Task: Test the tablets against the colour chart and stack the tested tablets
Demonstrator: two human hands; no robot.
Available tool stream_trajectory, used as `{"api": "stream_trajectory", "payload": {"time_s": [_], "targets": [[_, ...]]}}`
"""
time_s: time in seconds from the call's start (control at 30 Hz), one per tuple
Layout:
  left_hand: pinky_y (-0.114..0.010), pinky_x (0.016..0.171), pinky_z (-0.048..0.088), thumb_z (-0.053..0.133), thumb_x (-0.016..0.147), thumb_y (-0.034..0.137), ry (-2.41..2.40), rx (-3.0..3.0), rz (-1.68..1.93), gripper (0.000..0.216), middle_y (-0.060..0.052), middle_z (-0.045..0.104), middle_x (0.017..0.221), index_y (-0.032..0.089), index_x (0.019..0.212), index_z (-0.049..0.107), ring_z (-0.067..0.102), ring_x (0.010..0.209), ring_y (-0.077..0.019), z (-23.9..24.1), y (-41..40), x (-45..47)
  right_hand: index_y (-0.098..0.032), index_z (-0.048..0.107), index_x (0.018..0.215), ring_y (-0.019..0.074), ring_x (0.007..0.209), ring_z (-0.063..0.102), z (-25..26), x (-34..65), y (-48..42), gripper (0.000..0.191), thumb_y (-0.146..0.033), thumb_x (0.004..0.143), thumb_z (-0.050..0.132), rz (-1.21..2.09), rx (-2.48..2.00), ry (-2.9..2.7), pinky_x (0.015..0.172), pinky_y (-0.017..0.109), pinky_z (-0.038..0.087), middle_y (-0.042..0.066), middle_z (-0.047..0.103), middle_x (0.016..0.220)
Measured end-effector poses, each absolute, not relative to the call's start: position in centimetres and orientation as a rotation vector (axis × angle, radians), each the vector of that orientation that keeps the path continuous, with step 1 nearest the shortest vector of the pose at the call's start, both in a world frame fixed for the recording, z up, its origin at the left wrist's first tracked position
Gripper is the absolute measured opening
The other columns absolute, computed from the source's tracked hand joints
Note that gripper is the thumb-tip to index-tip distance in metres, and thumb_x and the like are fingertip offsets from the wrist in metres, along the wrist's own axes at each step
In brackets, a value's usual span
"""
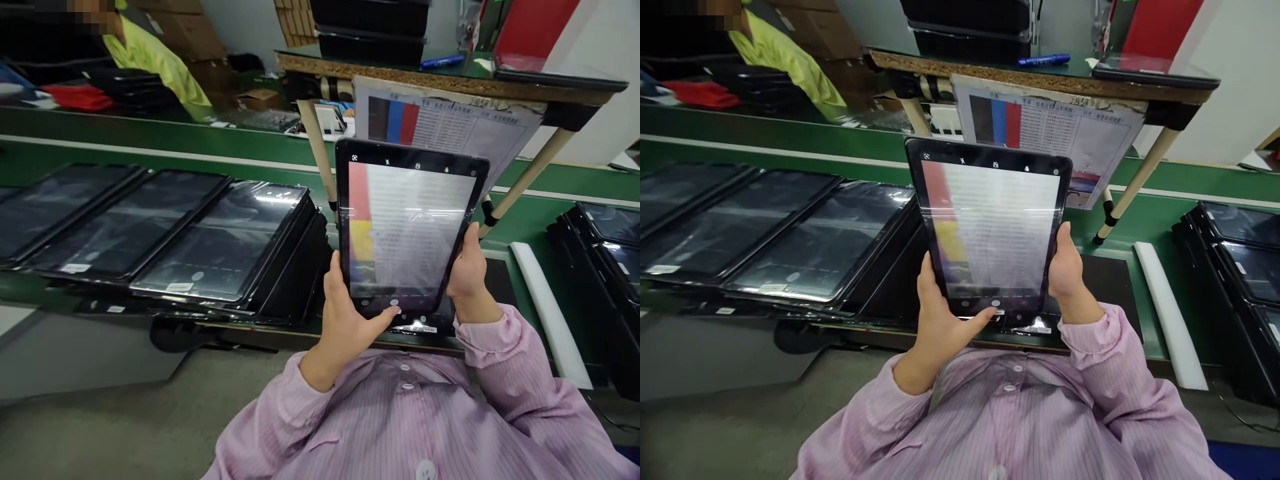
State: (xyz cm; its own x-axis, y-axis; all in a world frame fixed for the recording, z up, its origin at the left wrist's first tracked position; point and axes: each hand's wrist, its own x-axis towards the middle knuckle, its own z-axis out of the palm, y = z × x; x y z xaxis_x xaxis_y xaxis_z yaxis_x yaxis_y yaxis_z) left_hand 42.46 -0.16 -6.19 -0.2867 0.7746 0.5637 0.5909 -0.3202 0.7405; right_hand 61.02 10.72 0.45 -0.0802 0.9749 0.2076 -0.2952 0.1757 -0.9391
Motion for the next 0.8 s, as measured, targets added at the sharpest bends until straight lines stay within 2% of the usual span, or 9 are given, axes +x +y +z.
{"api": "stream_trajectory", "payload": {"time_s": [0.13,0.27,0.37,0.47,0.57,0.67,0.73,0.8], "targets": [[-0.065,0.123,0.037,0.095,0.066,0.065,1.747,1.744,1.67,0.134,-0.025,0.041,0.157,0.02,0.169,0.022,0.04,0.152,-0.0469,-6.3,0.1,43.0,-0.03,0.074,0.125,0.0323,0.149,0.056,0.4,61.2,10.7,0.079,-0.093,0.088,0.044,1.233,-0.784,-1.208,0.117,0.054,0.058,0.004,0.079,0.125],[-0.067,0.121,0.039,0.097,0.062,0.065,1.82,1.717,1.659,0.138,-0.025,0.041,0.155,0.019,0.169,0.022,0.041,0.15,-0.048,-6.5,0.5,43.2,-0.03,0.075,0.124,0.0316,0.15,0.056,0.2,61.3,10.7,0.075,-0.091,0.086,0.053,1.224,-0.758,-1.139,0.118,0.052,0.057,0.002,0.078,0.128],[-0.07,0.118,0.04,0.098,0.056,0.07,1.828,1.76,1.654,0.147,-0.026,0.037,0.157,0.02,0.17,0.019,0.038,0.151,-0.0501,-6.7,0.6,43.3,-0.03,0.075,0.124,0.0305,0.149,0.057,0.2,61.3,10.7,0.076,-0.092,0.086,0.053,1.277,-0.74,-1.119,0.119,0.05,0.056,0.003,0.079,0.126],[-0.07,0.119,0.041,0.095,0.058,0.074,1.793,1.771,1.673,0.145,-0.026,0.037,0.158,0.02,0.17,0.02,0.04,0.15,-0.0488,-7.0,0.6,43.2,-0.029,0.075,0.124,0.0296,0.149,0.057,0.3,61.2,10.7,0.076,-0.092,0.088,0.05,1.302,-0.725,-1.124,0.121,0.049,0.054,0.003,0.08,0.124],[-0.062,0.121,0.043,0.091,0.069,0.071,1.608,1.694,1.765,0.125,-0.022,0.047,0.154,0.019,0.165,0.031,0.049,0.147,-0.042,-7.1,0.7,42.7,-0.029,0.076,0.121,0.03,0.15,0.056,0.4,61.2,10.7,0.077,-0.093,0.088,0.048,1.309,-0.728,-1.152,0.123,0.051,0.052,0.003,0.08,0.123],[-0.048,0.117,0.05,0.077,0.089,0.066,1.249,1.339,1.896,0.076,-0.014,0.064,0.14,0.025,0.149,0.055,0.064,0.133,-0.0301,-6.7,1.0,41.8,-0.027,0.074,0.129,0.0315,0.153,0.052,0.4,61.4,10.2,0.087,-0.096,0.088,0.039,1.31,-0.779,-1.222,0.125,0.054,0.05,0.006,0.079,0.128],[-0.04,0.112,0.055,0.075,0.093,0.062,1.064,1.031,1.857,0.055,-0.007,0.072,0.134,0.031,0.138,0.066,0.07,0.123,-0.0238,-6.1,1.3,41.5,-0.027,0.066,0.143,0.0301,0.158,0.046,0.4,62.0,9.7,0.09,-0.094,0.093,0.031,1.242,-0.815,-1.282,0.129,0.054,0.045,0.005,0.073,0.142],[-0.034,0.106,0.059,0.084,0.088,0.057,0.982,0.826,1.757,0.053,-0.001,0.073,0.138,0.038,0.135,0.071,0.071,0.123,-0.0207,-5.7,1.6,41.6,-0.031,0.048,0.161,0.0267,0.164,0.035,0.5,62.9,9.1,0.088,-0.089,0.097,0.027,1.08,-0.815,-1.394,0.135,0.052,0.036,0.001,0.056,0.163]]}}
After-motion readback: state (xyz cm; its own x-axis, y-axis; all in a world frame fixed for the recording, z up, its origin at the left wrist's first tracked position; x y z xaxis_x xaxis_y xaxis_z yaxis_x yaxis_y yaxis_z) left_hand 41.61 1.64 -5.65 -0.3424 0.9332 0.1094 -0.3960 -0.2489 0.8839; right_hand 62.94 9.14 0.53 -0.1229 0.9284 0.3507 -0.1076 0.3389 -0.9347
